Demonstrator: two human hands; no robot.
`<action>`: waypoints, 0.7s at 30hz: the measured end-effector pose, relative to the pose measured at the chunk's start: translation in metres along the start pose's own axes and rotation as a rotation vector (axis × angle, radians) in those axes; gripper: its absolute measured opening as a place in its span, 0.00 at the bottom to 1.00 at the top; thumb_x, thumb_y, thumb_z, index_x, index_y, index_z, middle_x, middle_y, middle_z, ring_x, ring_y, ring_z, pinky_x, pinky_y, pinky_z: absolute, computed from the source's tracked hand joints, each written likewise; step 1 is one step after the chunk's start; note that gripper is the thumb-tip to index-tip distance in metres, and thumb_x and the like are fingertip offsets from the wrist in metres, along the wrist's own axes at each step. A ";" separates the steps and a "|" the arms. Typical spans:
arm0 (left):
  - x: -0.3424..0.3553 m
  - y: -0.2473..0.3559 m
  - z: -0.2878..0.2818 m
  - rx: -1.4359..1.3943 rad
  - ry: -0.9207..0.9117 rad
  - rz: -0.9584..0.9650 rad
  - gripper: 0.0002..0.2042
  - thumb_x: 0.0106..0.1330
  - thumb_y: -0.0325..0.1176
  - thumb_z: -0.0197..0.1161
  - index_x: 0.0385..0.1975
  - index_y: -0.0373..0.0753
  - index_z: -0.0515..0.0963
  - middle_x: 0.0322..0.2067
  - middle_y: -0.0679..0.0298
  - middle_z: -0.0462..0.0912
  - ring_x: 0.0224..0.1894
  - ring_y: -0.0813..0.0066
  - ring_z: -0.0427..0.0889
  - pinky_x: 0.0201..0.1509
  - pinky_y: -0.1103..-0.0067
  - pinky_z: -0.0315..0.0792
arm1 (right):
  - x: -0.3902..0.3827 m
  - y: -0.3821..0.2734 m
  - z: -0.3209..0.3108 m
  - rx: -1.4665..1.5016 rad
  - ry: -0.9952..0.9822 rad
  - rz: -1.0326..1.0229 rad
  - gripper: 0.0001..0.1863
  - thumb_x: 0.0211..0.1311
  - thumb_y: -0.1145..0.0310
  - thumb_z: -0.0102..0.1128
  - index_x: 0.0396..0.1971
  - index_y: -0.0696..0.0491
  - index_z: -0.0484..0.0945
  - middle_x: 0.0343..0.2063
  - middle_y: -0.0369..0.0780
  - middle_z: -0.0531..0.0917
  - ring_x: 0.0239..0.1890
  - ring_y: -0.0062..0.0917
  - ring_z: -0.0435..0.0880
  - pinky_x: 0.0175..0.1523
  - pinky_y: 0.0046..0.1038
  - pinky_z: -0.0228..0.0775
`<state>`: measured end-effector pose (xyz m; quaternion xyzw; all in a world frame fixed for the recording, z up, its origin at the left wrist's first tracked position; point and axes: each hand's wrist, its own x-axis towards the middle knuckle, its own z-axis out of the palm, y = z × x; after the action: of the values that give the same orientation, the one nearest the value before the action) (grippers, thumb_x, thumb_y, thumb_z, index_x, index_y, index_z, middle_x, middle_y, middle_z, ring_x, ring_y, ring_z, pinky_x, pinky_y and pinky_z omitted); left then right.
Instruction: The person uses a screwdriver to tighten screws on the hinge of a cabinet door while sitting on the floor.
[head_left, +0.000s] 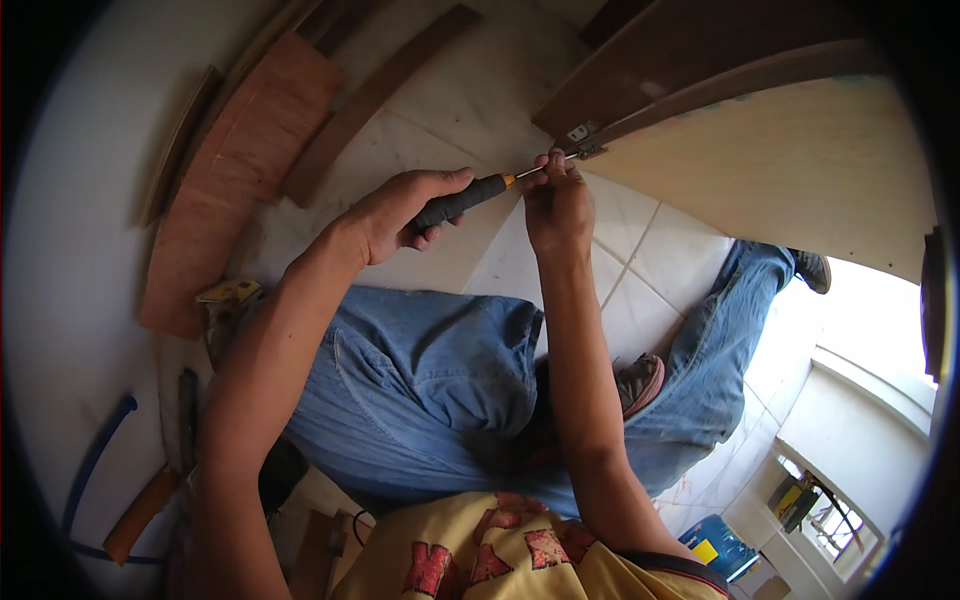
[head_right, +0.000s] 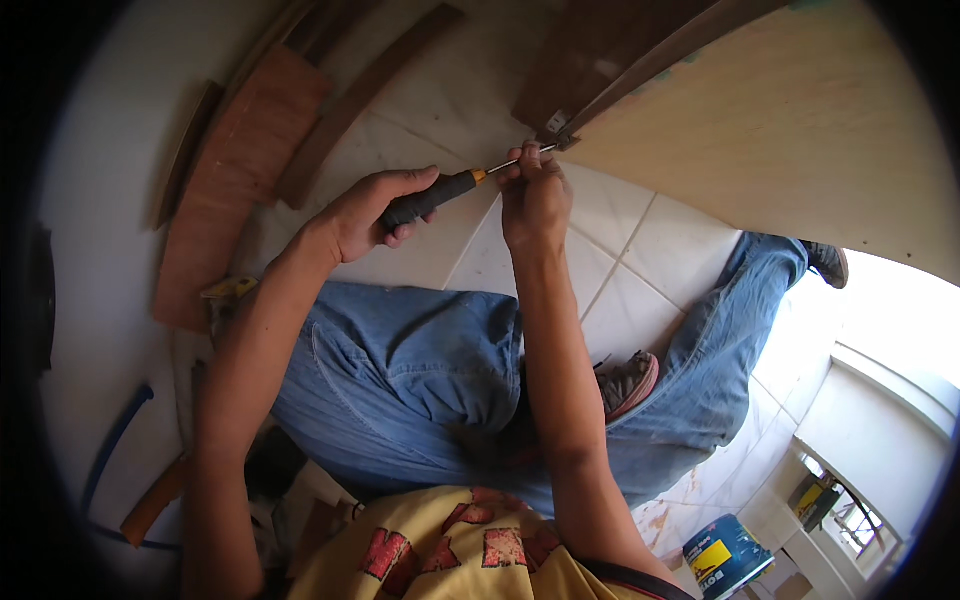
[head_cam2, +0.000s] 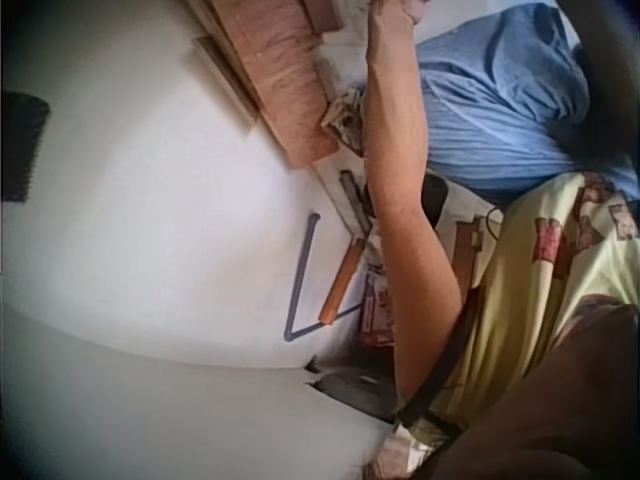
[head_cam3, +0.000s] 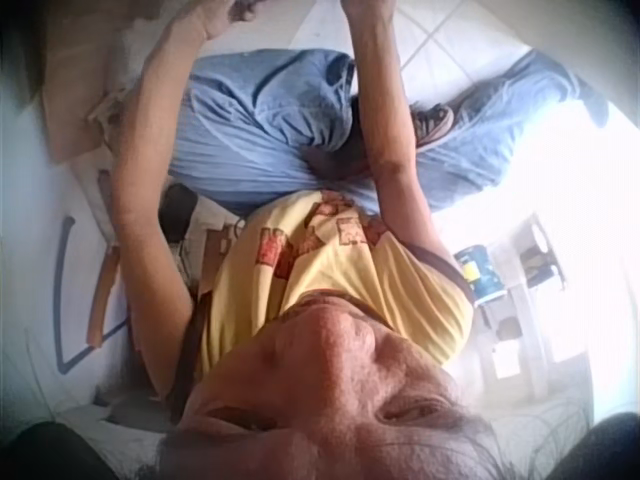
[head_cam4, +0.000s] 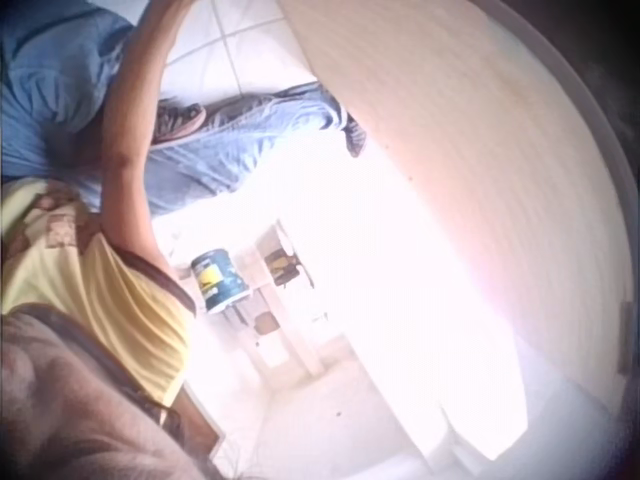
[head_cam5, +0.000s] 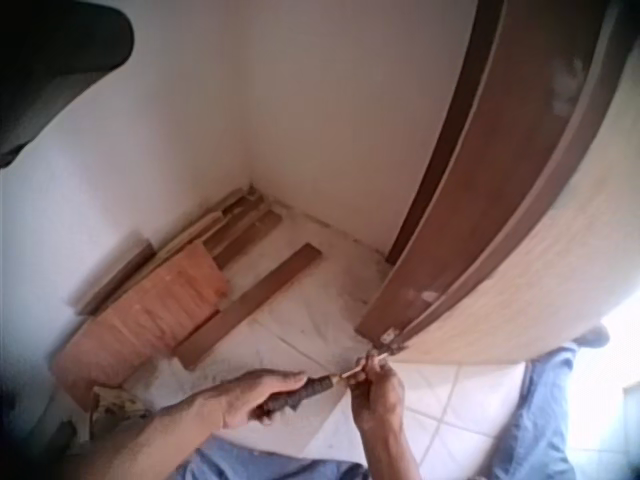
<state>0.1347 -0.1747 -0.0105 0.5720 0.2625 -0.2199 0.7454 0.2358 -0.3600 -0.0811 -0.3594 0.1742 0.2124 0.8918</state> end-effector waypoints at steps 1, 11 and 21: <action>0.002 0.000 -0.005 -0.068 -0.134 -0.076 0.21 0.71 0.46 0.63 0.57 0.41 0.80 0.25 0.69 0.79 0.18 0.87 0.66 0.22 0.85 0.62 | 0.000 0.000 -0.001 0.005 -0.007 0.003 0.04 0.76 0.74 0.49 0.42 0.56 0.74 0.34 0.37 0.77 0.29 0.19 0.72 0.39 0.22 0.67; 0.013 -0.032 0.011 0.532 0.144 0.587 0.20 0.69 0.40 0.65 0.54 0.34 0.81 0.31 0.63 0.84 0.26 0.77 0.79 0.31 0.81 0.73 | 0.000 0.002 -0.002 0.022 -0.064 -0.014 0.05 0.77 0.73 0.47 0.42 0.56 0.73 0.32 0.36 0.78 0.29 0.19 0.72 0.39 0.22 0.67; 0.000 -0.033 0.034 1.044 0.385 0.783 0.20 0.68 0.42 0.66 0.51 0.34 0.81 0.28 0.61 0.86 0.26 0.71 0.83 0.31 0.72 0.76 | -0.017 0.002 0.001 -0.152 -0.115 -0.034 0.05 0.76 0.72 0.50 0.42 0.57 0.74 0.31 0.37 0.78 0.29 0.20 0.74 0.39 0.24 0.70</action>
<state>0.1193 -0.2155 -0.0277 0.9386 0.0236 0.0739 0.3362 0.2201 -0.3624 -0.0738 -0.4161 0.1000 0.2301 0.8740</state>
